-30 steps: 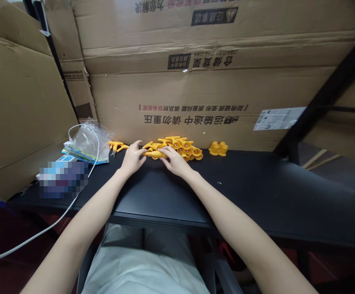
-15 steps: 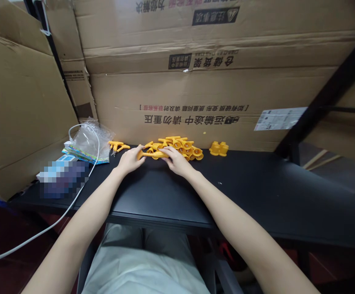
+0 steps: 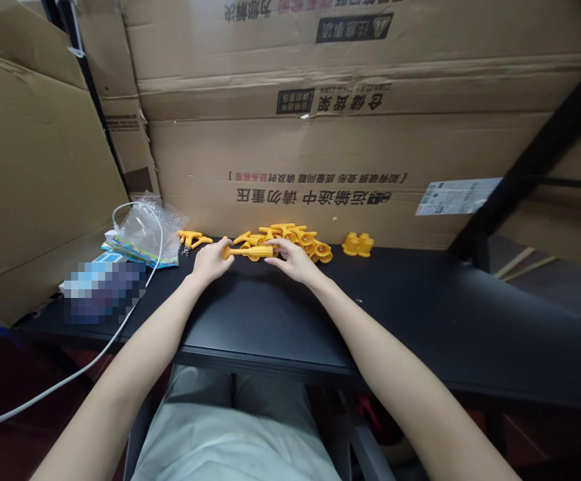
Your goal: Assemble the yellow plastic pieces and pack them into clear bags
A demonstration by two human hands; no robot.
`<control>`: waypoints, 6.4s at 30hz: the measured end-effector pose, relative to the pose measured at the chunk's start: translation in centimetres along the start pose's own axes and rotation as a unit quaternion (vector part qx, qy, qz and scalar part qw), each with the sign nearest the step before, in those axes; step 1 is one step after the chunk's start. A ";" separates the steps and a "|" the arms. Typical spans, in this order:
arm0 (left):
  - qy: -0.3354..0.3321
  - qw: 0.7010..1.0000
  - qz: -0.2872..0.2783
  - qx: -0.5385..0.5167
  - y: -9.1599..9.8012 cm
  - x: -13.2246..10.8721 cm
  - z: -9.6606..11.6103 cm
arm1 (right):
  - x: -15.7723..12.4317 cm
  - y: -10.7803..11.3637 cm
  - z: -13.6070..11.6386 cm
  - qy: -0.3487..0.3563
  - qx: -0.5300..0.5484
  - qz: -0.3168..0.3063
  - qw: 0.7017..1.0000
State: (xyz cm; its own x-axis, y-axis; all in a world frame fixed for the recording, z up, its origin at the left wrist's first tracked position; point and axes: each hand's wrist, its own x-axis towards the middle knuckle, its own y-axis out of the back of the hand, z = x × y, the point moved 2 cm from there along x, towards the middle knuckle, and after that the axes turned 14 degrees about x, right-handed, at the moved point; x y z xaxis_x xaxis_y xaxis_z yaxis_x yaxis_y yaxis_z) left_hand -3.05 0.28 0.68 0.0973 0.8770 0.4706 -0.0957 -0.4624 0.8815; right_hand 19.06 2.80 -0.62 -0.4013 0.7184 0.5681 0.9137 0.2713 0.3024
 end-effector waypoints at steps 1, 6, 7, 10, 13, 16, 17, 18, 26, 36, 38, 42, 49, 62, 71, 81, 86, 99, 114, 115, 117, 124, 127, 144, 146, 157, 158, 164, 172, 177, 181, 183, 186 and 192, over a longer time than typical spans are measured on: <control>-0.006 1.000 0.005 0.000 0.0 0.0 0.0 | 0.0 0.0 0.0 -0.022 0.029 0.004 0.999; -0.035 0.999 0.038 -0.010 0.2 -0.2 0.1 | -0.1 -0.4 -0.8 -0.115 0.098 0.037 0.988; -0.036 0.998 0.040 -0.012 0.2 -0.2 0.2 | -0.1 -0.5 -1.0 -0.138 0.105 0.048 0.984; -0.029 0.999 0.040 -0.016 0.3 -0.3 0.5 | -0.1 -0.9 -1.3 -0.205 0.119 0.085 0.968; -0.013 0.999 0.030 -0.015 0.4 -0.3 0.7 | -0.1 -1.0 -1.4 -0.247 0.124 0.087 0.957; 0.001 1.000 0.026 -0.008 0.5 -0.1 0.5 | -0.2 -1.0 -1.4 -0.258 0.146 0.036 0.954; 0.003 1.000 0.026 -0.005 0.5 -0.1 0.4 | -0.2 -1.0 -1.3 -0.254 0.159 0.019 0.954; 0.005 1.000 0.025 -0.003 0.5 -0.1 0.4 | -0.3 -0.9 -1.3 -0.248 0.173 0.010 0.953; -0.019 0.999 0.028 -0.007 0.6 -0.5 0.8 | -0.5 -1.2 -1.4 -0.271 0.201 0.042 0.940; 0.015 1.000 0.022 -0.017 0.5 -0.3 0.6 | -0.3 -0.8 -2.4 -0.323 0.180 0.049 0.928; 0.019 0.999 0.022 -0.013 0.5 -0.2 0.4 | -0.2 -0.4 -2.5 -0.284 0.186 0.050 0.939; 0.010 1.000 0.023 -0.017 0.6 -0.3 0.5 | -0.2 -0.3 -2.3 -0.237 0.165 0.062 0.955; -0.001 0.999 0.022 -0.028 0.5 -0.4 0.9 | -0.2 -1.1 -2.4 -0.256 0.176 0.089 0.946; 0.000 0.999 0.005 -0.032 0.1 -0.1 0.5 | -0.2 -0.7 -1.0 -0.186 0.166 0.051 0.967; 0.001 0.999 0.008 -0.033 0.1 -0.1 0.5 | -0.1 -0.9 -0.7 -0.186 0.178 0.074 0.963; -0.003 0.999 0.016 -0.035 0.1 -0.2 0.5 | -0.2 -0.9 -1.0 -0.198 0.193 0.095 0.956; -0.009 0.999 0.015 -0.032 0.1 -0.2 0.6 | -0.2 -1.0 -1.2 -0.209 0.195 0.105 0.953; -0.020 0.998 0.024 -0.062 -0.1 -0.4 0.8 | -0.3 -2.0 -2.0 -0.288 0.290 0.132 0.903; 0.007 0.972 0.137 -0.193 -2.0 0.7 -1.3 | 2.8 3.1 -2.5 0.032 0.099 0.354 0.930; 0.009 0.973 0.132 -0.189 -2.1 0.7 -1.2 | 3.0 2.9 -2.4 0.037 0.027 0.340 0.939; 0.018 0.977 0.124 -0.174 -2.2 0.6 -1.1 | 3.4 2.4 -2.2 0.028 -0.133 0.291 0.947; 0.128 0.972 0.174 -0.094 -0.9 0.3 -1.1 | 3.7 0.0 -0.6 -0.024 -0.480 0.070 0.874; 0.165 0.967 0.176 -0.087 -0.6 0.2 -1.1 | 3.8 -0.9 0.0 -0.034 -0.522 0.033 0.852; 0.135 0.979 0.136 -0.066 -1.6 0.5 -1.2 | 6.4 -4.4 -1.6 -0.167 -0.566 0.004 0.807; 0.127 0.982 0.124 -0.067 -1.7 0.5 -1.3 | 6.6 -4.5 -1.6 -0.186 -0.554 0.001 0.811; 0.008 0.995 -0.084 -0.058 -3.5 0.2 -0.3 | 5.2 -2.0 0.7 -0.173 -0.511 -0.014 0.842; 0.003 0.994 -0.093 -0.060 -3.7 0.2 -0.2 | 5.0 -2.1 0.9 -0.166 -0.514 -0.009 0.842; -0.005 0.990 -0.107 -0.095 -4.2 0.4 -0.2 | 4.2 -2.6 2.1 -0.121 -0.494 0.045 0.860; -0.024 0.979 -0.099 -0.174 -5.1 4.1 1.8 | 3.3 -2.4 2.6 -0.084 -0.452 0.068 0.886; 0.040 0.978 -0.162 -0.125 -6.3 6.5 4.1 | 2.9 -2.3 2.7 -0.078 -0.454 0.066 0.885; 0.053 0.986 -0.137 -0.076 -7.0 7.0 5.1 | 2.7 -2.2 2.8 -0.076 -0.450 0.060 0.888; 0.055 0.988 -0.117 -0.086 -6.9 7.0 5.2 | 2.7 -2.2 2.8 -0.079 -0.449 0.059 0.888; 0.079 0.984 -0.107 -0.119 -6.7 7.0 5.1 | 2.7 -2.2 2.6 -0.087 -0.455 0.057 0.885; 0.094 0.975 -0.115 -0.167 -6.5 6.7 4.3 | 2.8 -2.2 2.3 -0.087 -0.456 0.044 0.885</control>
State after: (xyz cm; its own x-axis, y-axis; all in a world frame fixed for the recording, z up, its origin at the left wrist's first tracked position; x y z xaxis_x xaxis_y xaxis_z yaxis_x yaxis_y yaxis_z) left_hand 2.51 8.59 -1.78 -0.0258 0.9756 0.2182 -0.4138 -0.2092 0.8860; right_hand 16.06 5.66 -1.41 -0.2427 0.8206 0.5174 0.4789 -0.3625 0.7995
